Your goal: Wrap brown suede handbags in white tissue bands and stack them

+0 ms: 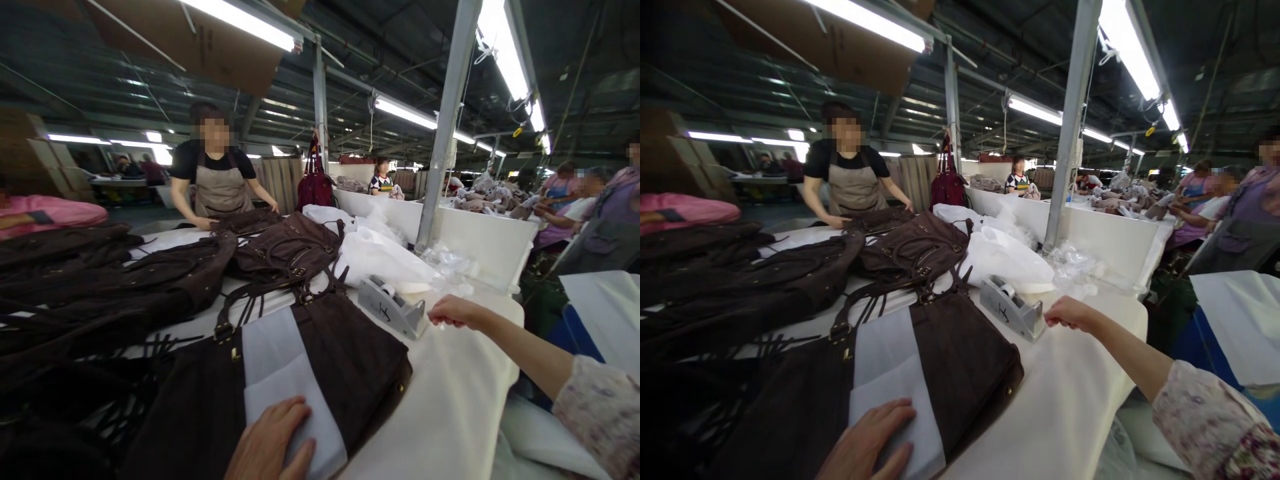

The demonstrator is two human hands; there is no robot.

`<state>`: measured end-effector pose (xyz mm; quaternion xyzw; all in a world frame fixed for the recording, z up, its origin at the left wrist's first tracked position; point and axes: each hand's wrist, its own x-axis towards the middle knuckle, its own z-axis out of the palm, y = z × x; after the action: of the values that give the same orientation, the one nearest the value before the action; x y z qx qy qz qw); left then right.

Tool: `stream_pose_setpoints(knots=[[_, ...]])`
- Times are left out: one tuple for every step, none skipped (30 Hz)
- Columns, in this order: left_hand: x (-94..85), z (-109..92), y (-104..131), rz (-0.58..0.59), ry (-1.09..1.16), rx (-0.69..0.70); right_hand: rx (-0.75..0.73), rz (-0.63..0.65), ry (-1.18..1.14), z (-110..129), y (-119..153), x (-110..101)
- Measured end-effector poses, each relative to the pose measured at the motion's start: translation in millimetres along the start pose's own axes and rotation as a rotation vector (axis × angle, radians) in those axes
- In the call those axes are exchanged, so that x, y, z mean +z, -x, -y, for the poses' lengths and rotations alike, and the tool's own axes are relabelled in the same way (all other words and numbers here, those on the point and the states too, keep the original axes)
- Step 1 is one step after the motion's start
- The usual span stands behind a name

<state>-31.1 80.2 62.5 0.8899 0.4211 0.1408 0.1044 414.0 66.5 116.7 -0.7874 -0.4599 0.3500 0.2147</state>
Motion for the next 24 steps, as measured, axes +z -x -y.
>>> stream_pose_setpoints(knots=[[-0.8, -4, 1, 0.007, -0.006, -0.005, 0.01, 0.032, 0.004, -7, 7, 9], [-1.9, -8, 2, 0.02, -0.011, -0.014, 0.017, 0.067, 0.01, -12, 15, 19], [-3.2, -13, 4, 0.035, -0.011, -0.023, 0.021, 0.115, -0.005, -14, 24, 30], [-4.6, -18, 6, 0.05, -0.006, -0.03, 0.02, 0.184, -0.051, -11, 35, 41], [-6.0, -23, 7, 0.06, 0.004, -0.036, 0.01, 0.278, -0.127, -4, 47, 53], [-7.3, -27, 9, 0.066, 0.016, -0.04, -0.007, 0.39, -0.229, 7, 58, 66], [-8.3, -30, 10, 0.066, 0.028, -0.046, -0.029, 0.51, -0.347, 21, 69, 79], [-9.0, -33, 11, 0.062, 0.04, -0.051, -0.054, 0.626, -0.46, 38, 77, 93], [-9.4, -35, 12, 0.056, 0.05, -0.055, -0.072, 0.717, -0.551, 56, 82, 108], [-9.5, -36, 13, 0.05, 0.059, -0.059, -0.084, 0.772, -0.607, 74, 84, 123], [-9.4, -36, 13, 0.047, 0.068, -0.059, -0.093, 0.785, -0.634, 92, 80, 138], [-9.3, -37, 14, 0.047, 0.073, -0.057, -0.113, 0.754, -0.63, 108, 73, 154], [-9.3, -37, 15, 0.052, 0.076, -0.055, -0.137, 0.696, -0.605, 122, 63, 168], [-9.4, -37, 15, 0.059, 0.073, -0.054, -0.164, 0.628, -0.571, 133, 50, 181], [-9.8, -37, 15, 0.069, 0.066, -0.055, -0.191, 0.562, -0.536, 141, 37, 193], [-10.5, -37, 15, 0.082, 0.056, -0.058, -0.211, 0.509, -0.506, 147, 24, 203], [-11.4, -38, 14, 0.095, 0.043, -0.065, -0.223, 0.475, -0.486, 151, 13, 212], [-12.3, -39, 13, 0.105, 0.028, -0.074, -0.234, 0.456, -0.471, 152, 3, 219], [-13.2, -40, 11, 0.112, 0.012, -0.081, -0.248, 0.44, -0.454, 152, -4, 224], [-13.8, -41, 9, 0.113, -0.008, -0.086, -0.265, 0.427, -0.436, 151, -9, 229], [-14.1, -42, 7, 0.11, -0.028, -0.087, -0.282, 0.42, -0.419, 150, -12, 232], [-13.9, -42, 5, 0.104, -0.048, -0.085, -0.299, 0.415, -0.403, 148, -13, 235], [-13.2, -43, 2, 0.099, -0.063, -0.081, -0.315, 0.411, -0.389, 146, -14, 237], [-12.2, -43, 0, 0.098, -0.07, -0.075, -0.33, 0.407, -0.375, 144, -14, 239]])
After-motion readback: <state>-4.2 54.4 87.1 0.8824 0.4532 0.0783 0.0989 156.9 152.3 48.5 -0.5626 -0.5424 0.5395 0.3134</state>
